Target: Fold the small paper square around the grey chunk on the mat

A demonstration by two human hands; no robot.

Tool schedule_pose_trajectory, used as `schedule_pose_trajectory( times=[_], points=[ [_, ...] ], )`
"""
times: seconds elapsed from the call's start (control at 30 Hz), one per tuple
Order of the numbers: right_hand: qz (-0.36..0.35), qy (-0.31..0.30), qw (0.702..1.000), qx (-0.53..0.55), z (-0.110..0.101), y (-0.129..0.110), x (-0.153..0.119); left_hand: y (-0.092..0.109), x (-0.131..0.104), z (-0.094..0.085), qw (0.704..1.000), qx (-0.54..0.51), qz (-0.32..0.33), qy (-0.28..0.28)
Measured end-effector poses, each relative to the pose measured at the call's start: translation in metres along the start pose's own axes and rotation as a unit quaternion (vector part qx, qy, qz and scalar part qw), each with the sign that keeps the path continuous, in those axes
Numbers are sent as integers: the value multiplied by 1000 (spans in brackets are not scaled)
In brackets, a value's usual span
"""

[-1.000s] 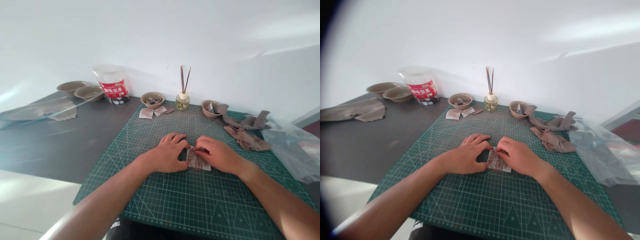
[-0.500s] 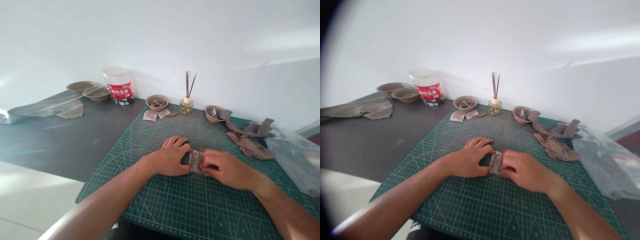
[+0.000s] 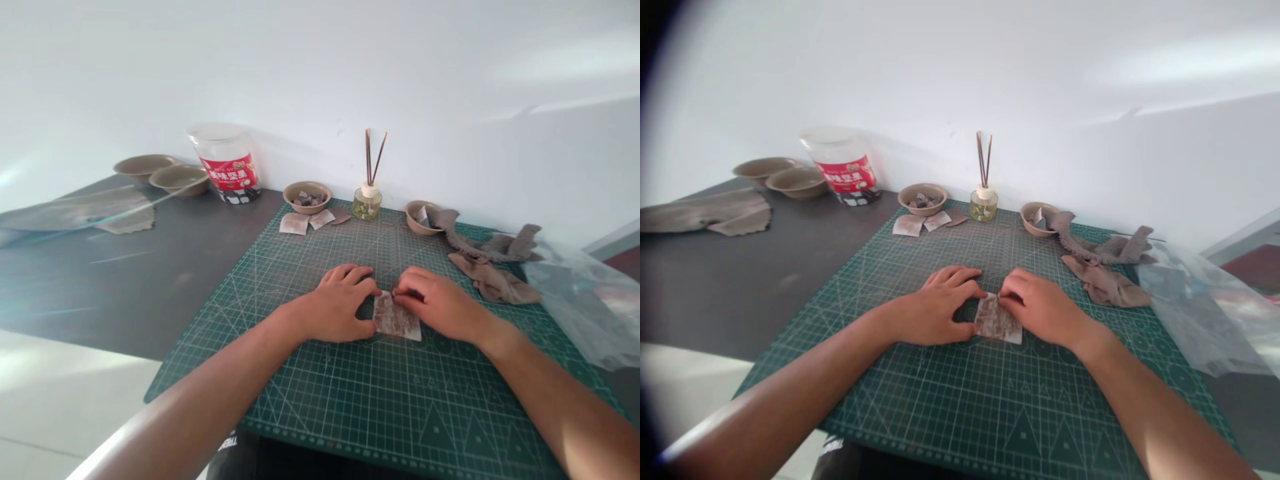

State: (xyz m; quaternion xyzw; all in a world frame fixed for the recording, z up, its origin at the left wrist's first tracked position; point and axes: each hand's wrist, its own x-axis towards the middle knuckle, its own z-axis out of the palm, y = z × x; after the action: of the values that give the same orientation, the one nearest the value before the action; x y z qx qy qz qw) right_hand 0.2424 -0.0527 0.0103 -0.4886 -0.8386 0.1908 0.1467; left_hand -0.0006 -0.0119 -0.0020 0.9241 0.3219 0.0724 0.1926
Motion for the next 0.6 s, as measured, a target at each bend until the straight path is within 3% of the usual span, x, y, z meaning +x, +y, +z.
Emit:
schedule_pose_trajectory(
  times=[0.17, 0.33, 0.5, 0.6],
  points=[
    [-52, -94, 993, 52, -3, -2, -2, 1, 0, -1, 1000, -1, 5, -8],
    [-11, -2, 1000, 3, -5, 5, -1, 2, 0, -2, 1000, -2, -2, -10],
    [-69, -73, 994, 40, -2, -1, -4, 1, 1, -1, 1000, -1, 4, -8],
    [-73, -51, 995, 38, 3, -5, -2, 0, 1, -1, 1000, 1, 5, -9]
  ],
)
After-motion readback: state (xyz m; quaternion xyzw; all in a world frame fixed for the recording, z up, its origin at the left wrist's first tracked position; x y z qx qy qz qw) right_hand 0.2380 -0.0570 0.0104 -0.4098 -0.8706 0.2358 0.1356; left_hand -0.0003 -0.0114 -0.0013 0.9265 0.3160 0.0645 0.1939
